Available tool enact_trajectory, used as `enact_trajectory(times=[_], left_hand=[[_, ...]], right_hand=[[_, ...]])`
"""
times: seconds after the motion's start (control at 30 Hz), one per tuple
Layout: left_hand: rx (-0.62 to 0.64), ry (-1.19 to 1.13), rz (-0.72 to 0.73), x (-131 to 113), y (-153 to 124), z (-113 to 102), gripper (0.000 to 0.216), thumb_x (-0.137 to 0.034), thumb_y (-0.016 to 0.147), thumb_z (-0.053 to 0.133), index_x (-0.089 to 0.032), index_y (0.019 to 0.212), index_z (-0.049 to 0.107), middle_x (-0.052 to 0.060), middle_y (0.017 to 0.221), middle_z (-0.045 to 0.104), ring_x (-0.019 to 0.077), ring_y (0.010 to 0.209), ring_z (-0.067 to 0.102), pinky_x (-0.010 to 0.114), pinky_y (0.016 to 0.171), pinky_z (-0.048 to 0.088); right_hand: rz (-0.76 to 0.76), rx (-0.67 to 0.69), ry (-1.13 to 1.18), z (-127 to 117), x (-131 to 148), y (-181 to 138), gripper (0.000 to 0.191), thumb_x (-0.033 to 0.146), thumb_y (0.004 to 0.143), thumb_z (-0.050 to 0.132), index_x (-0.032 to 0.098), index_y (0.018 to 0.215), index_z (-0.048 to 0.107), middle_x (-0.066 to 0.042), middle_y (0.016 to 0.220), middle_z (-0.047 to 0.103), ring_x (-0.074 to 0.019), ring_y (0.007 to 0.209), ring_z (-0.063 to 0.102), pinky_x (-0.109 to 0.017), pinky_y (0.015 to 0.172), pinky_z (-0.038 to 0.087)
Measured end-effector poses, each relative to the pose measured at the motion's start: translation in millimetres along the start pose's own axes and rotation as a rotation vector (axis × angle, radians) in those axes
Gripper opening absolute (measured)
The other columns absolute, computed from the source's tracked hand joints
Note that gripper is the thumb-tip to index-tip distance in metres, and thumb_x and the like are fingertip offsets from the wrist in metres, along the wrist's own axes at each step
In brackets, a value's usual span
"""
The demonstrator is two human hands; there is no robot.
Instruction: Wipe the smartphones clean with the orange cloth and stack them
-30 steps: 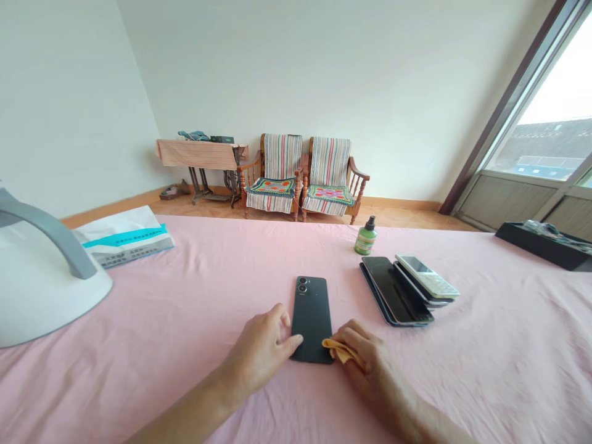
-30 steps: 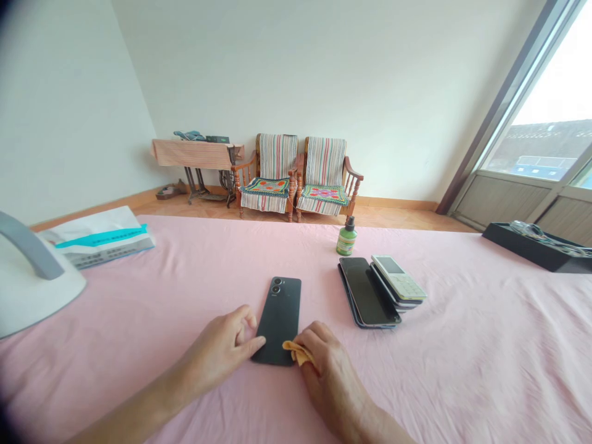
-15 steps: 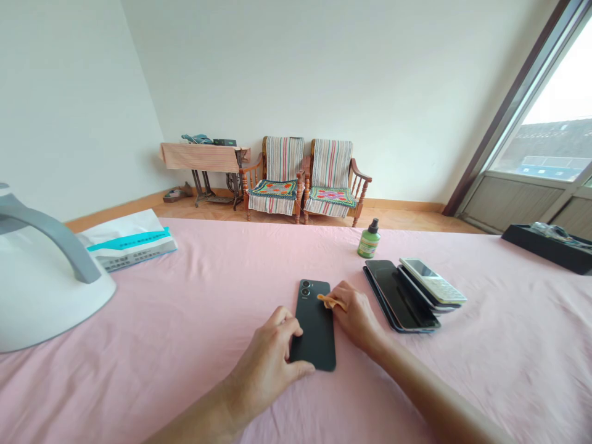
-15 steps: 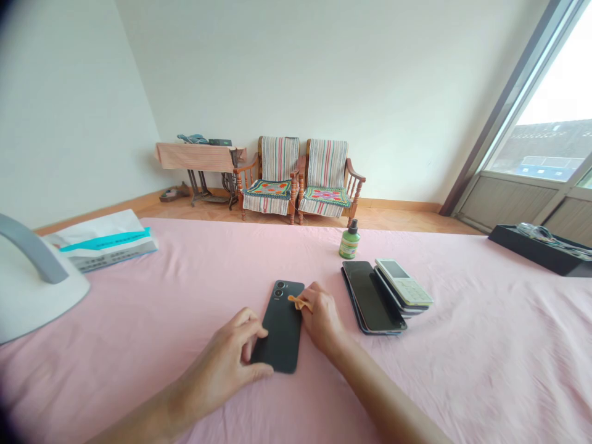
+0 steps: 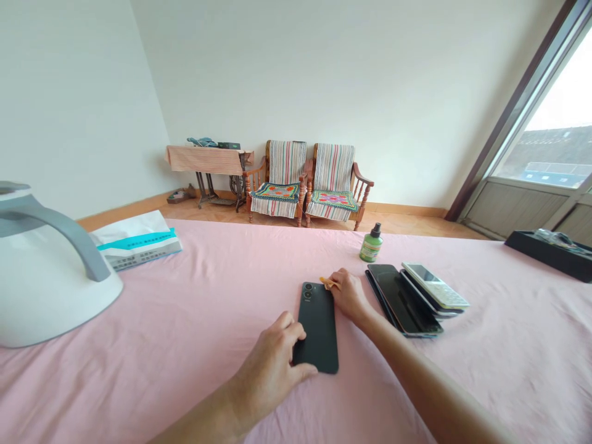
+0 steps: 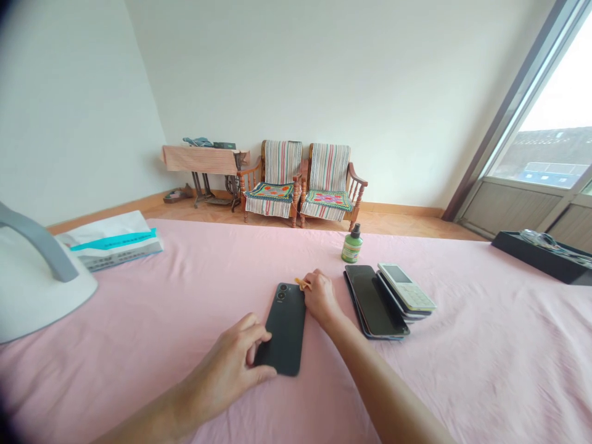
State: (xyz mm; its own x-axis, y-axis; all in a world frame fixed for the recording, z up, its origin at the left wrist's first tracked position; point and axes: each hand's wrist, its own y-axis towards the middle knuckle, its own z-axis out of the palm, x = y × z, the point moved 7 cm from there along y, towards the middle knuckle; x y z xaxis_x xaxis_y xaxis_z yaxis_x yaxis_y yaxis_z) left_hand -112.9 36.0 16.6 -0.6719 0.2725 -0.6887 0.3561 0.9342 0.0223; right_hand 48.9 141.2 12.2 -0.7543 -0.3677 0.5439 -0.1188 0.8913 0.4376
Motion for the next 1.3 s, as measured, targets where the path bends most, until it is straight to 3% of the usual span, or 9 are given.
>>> enact_trajectory(times=[0.27, 0.43, 0.77, 1.1, 1.3], left_hand=[[-0.005, 0.024, 0.016, -0.5, -1.2, -0.1, 0.021, -0.02, 0.066, 0.076, -0.016, 0.082, 0.063, 0.0, 0.085, 0.051, 0.016, 0.07, 0.052, 0.027, 0.064, 0.038], [-0.006, 0.028, 0.025, -0.7, -1.5, -0.2, 0.024, -0.02, 0.067, 0.075, -0.016, 0.087, 0.064, 0.0, 0.084, 0.05, 0.0165, 0.071, 0.053, 0.027, 0.064, 0.039], [-0.014, 0.059, 0.033, -2.6, -2.0, -1.4, 0.023, -0.017, 0.066, 0.076, -0.015, 0.087, 0.064, -0.001, 0.083, 0.05, 0.0148, 0.068, 0.052, 0.025, 0.062, 0.038], [-0.019, 0.035, 0.036, -0.3, -1.8, -0.3, 0.026, -0.016, 0.066, 0.077, -0.014, 0.089, 0.064, -0.001, 0.082, 0.049, 0.0148, 0.067, 0.052, 0.025, 0.061, 0.039], [-0.023, 0.048, 0.006, -1.2, -1.8, -2.1, 0.021, -0.015, 0.063, 0.077, -0.016, 0.079, 0.063, -0.001, 0.081, 0.05, 0.015, 0.066, 0.051, 0.026, 0.061, 0.037]], right_hand=[[-0.131, 0.085, 0.033, 18.4, 46.5, -29.9, 0.024, 0.0, 0.074, 0.052, 0.018, 0.062, 0.061, -0.002, 0.072, 0.057, -0.0144, 0.071, 0.053, -0.023, 0.063, 0.037], [-0.067, 0.031, 0.045, 21.3, 35.0, -14.0, 0.025, 0.0, 0.077, 0.049, 0.016, 0.063, 0.062, -0.003, 0.071, 0.055, -0.0145, 0.068, 0.052, -0.024, 0.064, 0.038], [-0.037, 0.001, 0.07, 23.8, 28.3, -13.6, 0.023, 0.001, 0.077, 0.05, 0.017, 0.066, 0.062, -0.003, 0.072, 0.055, -0.0145, 0.068, 0.053, -0.024, 0.064, 0.039], [-0.05, 0.021, 0.106, 22.1, 36.4, -19.5, 0.023, 0.002, 0.078, 0.05, 0.017, 0.069, 0.063, -0.004, 0.075, 0.057, -0.0157, 0.072, 0.054, -0.025, 0.068, 0.041], [-0.027, 0.045, 0.109, 13.9, 51.3, -39.2, 0.024, 0.0, 0.077, 0.048, 0.018, 0.068, 0.062, -0.005, 0.077, 0.057, -0.0172, 0.077, 0.054, -0.026, 0.07, 0.04]])
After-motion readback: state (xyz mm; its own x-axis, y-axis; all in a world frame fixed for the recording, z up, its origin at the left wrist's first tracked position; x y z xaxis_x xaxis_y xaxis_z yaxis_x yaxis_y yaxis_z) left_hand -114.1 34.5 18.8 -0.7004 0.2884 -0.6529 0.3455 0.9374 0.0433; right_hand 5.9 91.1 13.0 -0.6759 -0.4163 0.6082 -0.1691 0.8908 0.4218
